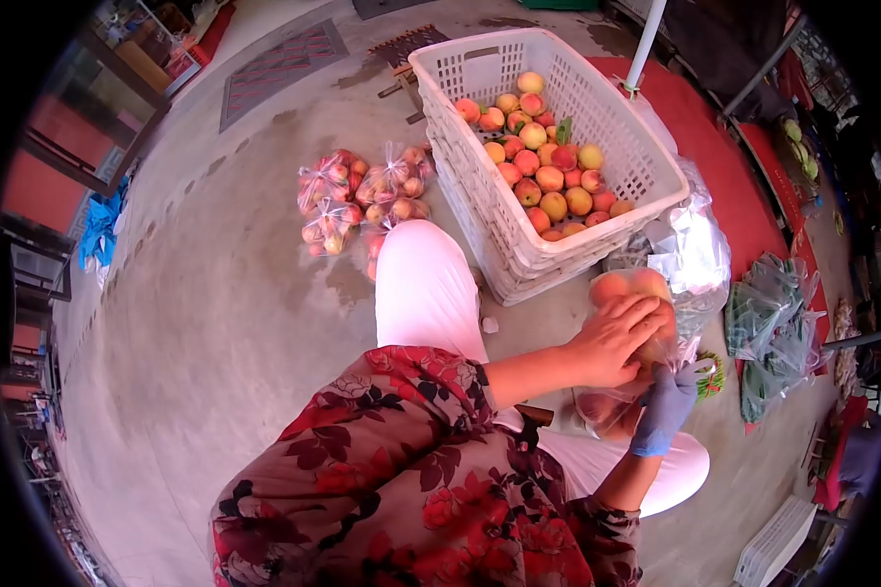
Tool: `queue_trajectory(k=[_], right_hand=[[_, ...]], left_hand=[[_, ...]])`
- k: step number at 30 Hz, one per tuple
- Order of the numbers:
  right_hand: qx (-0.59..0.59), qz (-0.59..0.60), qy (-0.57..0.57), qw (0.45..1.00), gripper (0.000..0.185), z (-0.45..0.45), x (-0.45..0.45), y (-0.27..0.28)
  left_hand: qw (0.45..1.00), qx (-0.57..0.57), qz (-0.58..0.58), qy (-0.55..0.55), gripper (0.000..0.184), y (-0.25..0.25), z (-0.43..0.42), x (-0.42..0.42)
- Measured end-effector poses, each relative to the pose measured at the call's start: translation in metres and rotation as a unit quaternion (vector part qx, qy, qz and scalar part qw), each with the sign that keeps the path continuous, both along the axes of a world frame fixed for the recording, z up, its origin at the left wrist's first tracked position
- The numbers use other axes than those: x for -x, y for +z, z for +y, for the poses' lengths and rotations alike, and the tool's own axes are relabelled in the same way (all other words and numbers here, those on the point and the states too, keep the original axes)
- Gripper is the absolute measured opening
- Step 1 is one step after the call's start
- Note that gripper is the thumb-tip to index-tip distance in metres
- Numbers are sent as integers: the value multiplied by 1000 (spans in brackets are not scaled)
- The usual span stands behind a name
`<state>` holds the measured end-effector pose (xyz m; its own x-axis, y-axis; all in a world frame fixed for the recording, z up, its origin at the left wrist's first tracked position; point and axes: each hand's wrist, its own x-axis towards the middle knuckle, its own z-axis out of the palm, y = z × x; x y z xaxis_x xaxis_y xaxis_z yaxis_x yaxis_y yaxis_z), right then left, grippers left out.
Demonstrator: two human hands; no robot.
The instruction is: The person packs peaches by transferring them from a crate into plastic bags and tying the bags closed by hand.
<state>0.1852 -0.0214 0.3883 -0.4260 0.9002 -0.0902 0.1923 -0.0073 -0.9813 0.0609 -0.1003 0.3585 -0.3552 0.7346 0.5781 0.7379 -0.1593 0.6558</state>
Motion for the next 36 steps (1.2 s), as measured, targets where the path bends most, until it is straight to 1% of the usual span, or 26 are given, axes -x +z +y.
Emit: queue_trajectory(k=[1,2,3,4,5,7,8,11,12,13,14,16,18,19,20,21,23,24,27,28,31,32,33,34,35,36], right_hand=[[-19,24,7,1000,16,-11,1,22],[-62,69,8,996,17,-22,3,42],[-30,9,42,999,25,-23,-6,64],[-51,27,54,997,25,-32,-3,82],[-67,42,69,994,26,-45,2,101],[-79,124,84,986,27,-77,25,129],[-78,161,90,980,27,-89,35,141],[-99,155,190,964,30,-108,65,160],[-80,173,216,958,30,-116,79,163],[-61,193,240,949,31,-128,96,167],[-76,197,240,948,28,-155,116,177],[-118,152,309,931,25,-172,150,179],[-95,152,363,914,18,-204,188,183],[-123,117,389,905,15,-206,211,171],[-131,120,437,882,11,-217,232,167],[-114,83,471,871,11,-226,249,164],[-171,76,533,825,20,-239,286,144],[-194,85,569,795,15,-245,301,134],[-211,39,611,762,20,-259,322,118],[-222,52,623,748,22,-265,327,114],[-238,95,657,709,27,-275,343,102],[-235,109,673,693,27,-278,350,98],[-235,122,689,674,28,-282,352,97],[-284,109,686,661,26,-284,349,106],[-283,113,684,663,26,-286,353,104],[-285,128,684,659,26,-287,358,103]], left_hand=[[1000,-16,15,-16,71,21,-5,3],[999,-38,33,-7,65,44,-13,4],[997,-63,54,2,60,65,-21,6],[993,-90,77,13,54,82,-29,9],[991,-92,93,16,45,99,-36,12],[986,-96,132,29,28,124,-51,21],[972,-167,147,82,14,138,-63,23],[959,-173,180,138,14,165,-106,47],[952,-182,182,166,12,170,-118,57],[945,-183,192,191,11,175,-134,68],[939,-184,197,214,11,179,-150,81],[928,-169,208,258,12,181,-182,106],[913,-148,219,312,17,178,-214,136],[904,-137,214,345,21,172,-228,150],[893,-133,219,370,22,166,-242,167],[885,-123,220,392,23,157,-255,180],[871,-62,213,439,20,146,-281,194],[866,-41,205,454,21,144,-298,197],[848,-8,190,496,24,130,-316,200],[840,-4,188,508,25,125,-319,200],[827,-27,133,546,23,119,-324,200],[778,4,145,611,25,101,-327,210],[771,5,151,619,24,98,-331,208],[764,5,159,625,22,99,-334,206],[759,0,171,629,21,103,-335,210],[747,-13,170,642,25,103,-334,212]])
